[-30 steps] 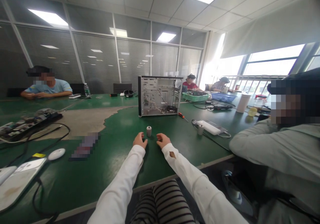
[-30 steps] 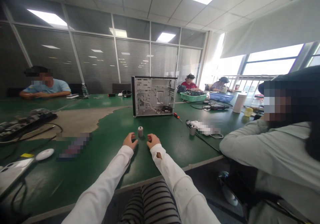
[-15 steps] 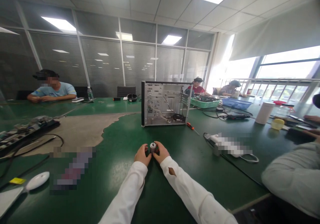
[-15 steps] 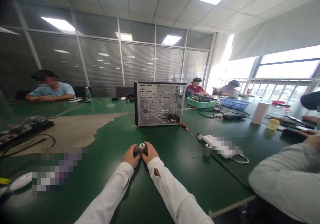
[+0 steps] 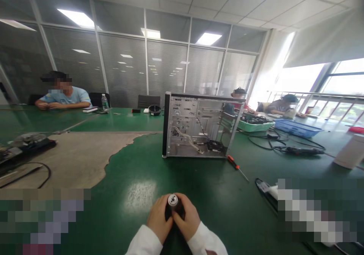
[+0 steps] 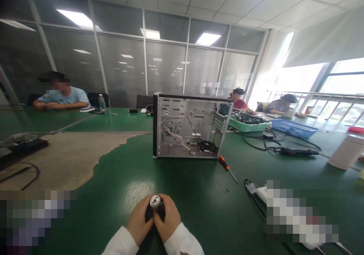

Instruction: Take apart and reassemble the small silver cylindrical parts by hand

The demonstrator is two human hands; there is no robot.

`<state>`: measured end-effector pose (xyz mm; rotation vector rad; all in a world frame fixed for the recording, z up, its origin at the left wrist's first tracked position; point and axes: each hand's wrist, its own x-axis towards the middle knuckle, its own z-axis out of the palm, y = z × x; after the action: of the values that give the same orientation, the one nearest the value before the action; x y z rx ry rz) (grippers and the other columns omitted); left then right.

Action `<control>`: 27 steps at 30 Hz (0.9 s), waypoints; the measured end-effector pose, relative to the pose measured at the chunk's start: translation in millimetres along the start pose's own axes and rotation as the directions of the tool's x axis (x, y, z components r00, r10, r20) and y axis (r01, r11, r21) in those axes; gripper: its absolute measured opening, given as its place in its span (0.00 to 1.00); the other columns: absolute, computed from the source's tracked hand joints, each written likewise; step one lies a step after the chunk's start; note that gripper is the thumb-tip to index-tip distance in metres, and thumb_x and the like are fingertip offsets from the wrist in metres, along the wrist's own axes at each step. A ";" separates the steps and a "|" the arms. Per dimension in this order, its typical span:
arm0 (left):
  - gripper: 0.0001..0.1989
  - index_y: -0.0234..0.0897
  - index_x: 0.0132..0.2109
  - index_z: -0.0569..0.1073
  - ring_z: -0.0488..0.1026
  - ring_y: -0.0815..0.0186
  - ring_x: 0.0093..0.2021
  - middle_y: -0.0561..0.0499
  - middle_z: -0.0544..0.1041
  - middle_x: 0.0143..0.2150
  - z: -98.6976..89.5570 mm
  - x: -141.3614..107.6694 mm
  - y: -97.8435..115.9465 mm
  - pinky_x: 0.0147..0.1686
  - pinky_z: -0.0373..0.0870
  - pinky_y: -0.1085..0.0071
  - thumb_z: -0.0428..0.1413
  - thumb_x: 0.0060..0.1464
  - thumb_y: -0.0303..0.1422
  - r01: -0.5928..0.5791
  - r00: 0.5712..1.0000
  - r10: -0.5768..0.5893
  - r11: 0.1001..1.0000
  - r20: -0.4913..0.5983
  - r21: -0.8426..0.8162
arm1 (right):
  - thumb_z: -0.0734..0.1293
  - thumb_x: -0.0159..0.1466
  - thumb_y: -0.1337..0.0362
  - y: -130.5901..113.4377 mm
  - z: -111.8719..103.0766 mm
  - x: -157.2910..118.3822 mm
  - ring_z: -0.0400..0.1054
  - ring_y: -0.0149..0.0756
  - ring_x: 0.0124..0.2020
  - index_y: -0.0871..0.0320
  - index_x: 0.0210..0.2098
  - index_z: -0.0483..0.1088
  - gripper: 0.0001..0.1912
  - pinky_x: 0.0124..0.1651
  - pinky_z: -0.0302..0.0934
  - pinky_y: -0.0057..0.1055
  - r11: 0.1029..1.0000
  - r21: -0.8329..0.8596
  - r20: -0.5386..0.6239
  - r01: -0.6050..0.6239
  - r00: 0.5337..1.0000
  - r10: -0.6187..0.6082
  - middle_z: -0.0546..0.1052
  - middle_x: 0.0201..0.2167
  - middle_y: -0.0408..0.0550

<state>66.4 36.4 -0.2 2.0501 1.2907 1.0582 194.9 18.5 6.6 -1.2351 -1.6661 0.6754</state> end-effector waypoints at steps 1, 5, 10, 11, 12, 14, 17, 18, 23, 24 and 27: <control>0.22 0.40 0.42 0.66 0.65 0.59 0.42 0.47 0.70 0.40 -0.3 0.1 0.4 0.43 0.61 0.60 0.48 0.35 0.22 0.004 1.000 -0.004 1.000 0.004 -0.002 | 0.61 0.45 0.73 1.3 0.3 0.1 0.62 0.39 0.40 0.53 0.42 0.61 0.23 0.44 0.58 0.35 1.000 0.005 0.002 -0.010 1.000 0.010 0.68 0.38 0.47; 0.22 0.42 0.42 0.65 0.66 0.59 0.41 0.47 0.70 0.39 -2.8 -0.9 5.7 0.42 0.62 0.61 0.48 0.36 0.23 0.023 1.000 -0.023 1.000 0.017 0.001 | 0.62 0.46 0.71 10.2 1.8 -0.8 0.63 0.40 0.40 0.51 0.45 0.59 0.26 0.41 0.60 0.36 0.998 0.040 -0.014 -0.047 0.999 0.048 0.67 0.40 0.47; 0.21 0.41 0.42 0.65 0.66 0.61 0.41 0.48 0.70 0.40 -4.5 -2.5 10.9 0.43 0.62 0.63 0.48 0.36 0.23 0.027 1.000 -0.027 0.999 0.015 0.024 | 0.61 0.48 0.69 17.1 2.2 -2.2 0.64 0.38 0.33 0.52 0.47 0.57 0.26 0.30 0.62 0.32 0.995 0.059 0.004 -0.074 0.997 0.074 0.67 0.40 0.48; 0.22 0.41 0.42 0.65 0.66 0.61 0.42 0.48 0.70 0.40 -4.5 -2.7 11.1 0.43 0.62 0.63 0.48 0.36 0.23 0.030 0.999 -0.031 0.999 0.015 0.027 | 0.61 0.48 0.69 16.4 1.8 -2.2 0.64 0.37 0.33 0.52 0.47 0.57 0.26 0.28 0.62 0.31 0.996 0.058 0.009 -0.073 0.997 0.073 0.67 0.40 0.48; 0.22 0.41 0.43 0.65 0.66 0.61 0.42 0.48 0.70 0.40 -4.5 -2.8 11.0 0.43 0.62 0.63 0.48 0.36 0.23 0.034 0.999 -0.035 0.999 0.015 0.030 | 0.61 0.48 0.69 15.2 1.3 -2.1 0.64 0.37 0.32 0.52 0.47 0.57 0.26 0.27 0.61 0.30 0.996 0.057 0.013 -0.069 0.998 0.068 0.67 0.40 0.48; 0.22 0.41 0.43 0.65 0.65 0.61 0.42 0.48 0.70 0.41 -4.4 -3.0 10.3 0.44 0.62 0.63 0.48 0.36 0.22 0.040 0.999 -0.040 0.999 0.015 0.033 | 0.61 0.48 0.69 11.4 -0.2 -1.6 0.64 0.37 0.33 0.53 0.46 0.58 0.25 0.27 0.61 0.30 0.997 0.047 0.018 -0.053 0.998 0.053 0.67 0.39 0.48; 0.21 0.41 0.43 0.65 0.65 0.61 0.42 0.48 0.70 0.41 -4.4 -3.1 9.0 0.43 0.62 0.63 0.48 0.38 0.23 0.026 0.999 -0.026 0.999 0.024 0.029 | 0.61 0.48 0.69 5.8 -2.7 -0.9 0.64 0.37 0.34 0.53 0.45 0.59 0.23 0.28 0.60 0.30 0.999 0.025 0.018 -0.029 0.999 0.029 0.68 0.38 0.48; 0.21 0.41 0.43 0.65 0.65 0.61 0.42 0.48 0.70 0.40 -4.4 -3.2 8.5 0.43 0.62 0.62 0.49 0.38 0.24 0.019 0.999 -0.019 0.999 0.027 0.027 | 0.61 0.49 0.69 4.5 -3.3 -0.8 0.64 0.37 0.34 0.53 0.45 0.59 0.23 0.28 0.60 0.30 0.999 0.021 0.017 -0.024 1.000 0.023 0.68 0.38 0.48; 0.20 0.38 0.44 0.64 0.65 0.60 0.43 0.47 0.69 0.41 -4.5 -2.9 6.6 0.44 0.61 0.61 0.49 0.39 0.24 0.012 0.999 -0.013 0.999 0.031 0.033 | 0.61 0.49 0.70 4.0 -2.7 -1.4 0.63 0.36 0.34 0.55 0.45 0.60 0.23 0.27 0.61 0.28 1.000 0.026 0.013 -0.004 1.000 0.004 0.68 0.38 0.48; 0.20 0.38 0.44 0.64 0.65 0.60 0.43 0.47 0.69 0.41 -4.6 -2.7 6.5 0.44 0.61 0.61 0.49 0.39 0.24 0.010 0.999 -0.011 0.999 0.034 0.030 | 0.61 0.48 0.70 4.3 -1.9 -1.6 0.63 0.36 0.34 0.55 0.45 0.60 0.23 0.28 0.61 0.28 1.000 0.026 0.009 0.004 1.000 -0.004 0.68 0.38 0.48; 0.20 0.37 0.44 0.64 0.65 0.61 0.43 0.47 0.69 0.41 -5.1 -1.9 7.2 0.44 0.61 0.61 0.48 0.39 0.23 -0.014 0.999 0.014 1.000 0.050 0.011 | 0.60 0.48 0.71 4.0 0.0 -2.1 0.64 0.35 0.34 0.56 0.44 0.60 0.22 0.30 0.61 0.28 0.999 0.020 -0.050 0.041 0.998 -0.040 0.68 0.37 0.48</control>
<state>65.5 31.5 7.4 2.0834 1.2617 1.0017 196.7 18.0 2.5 -1.1914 -1.6353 0.6312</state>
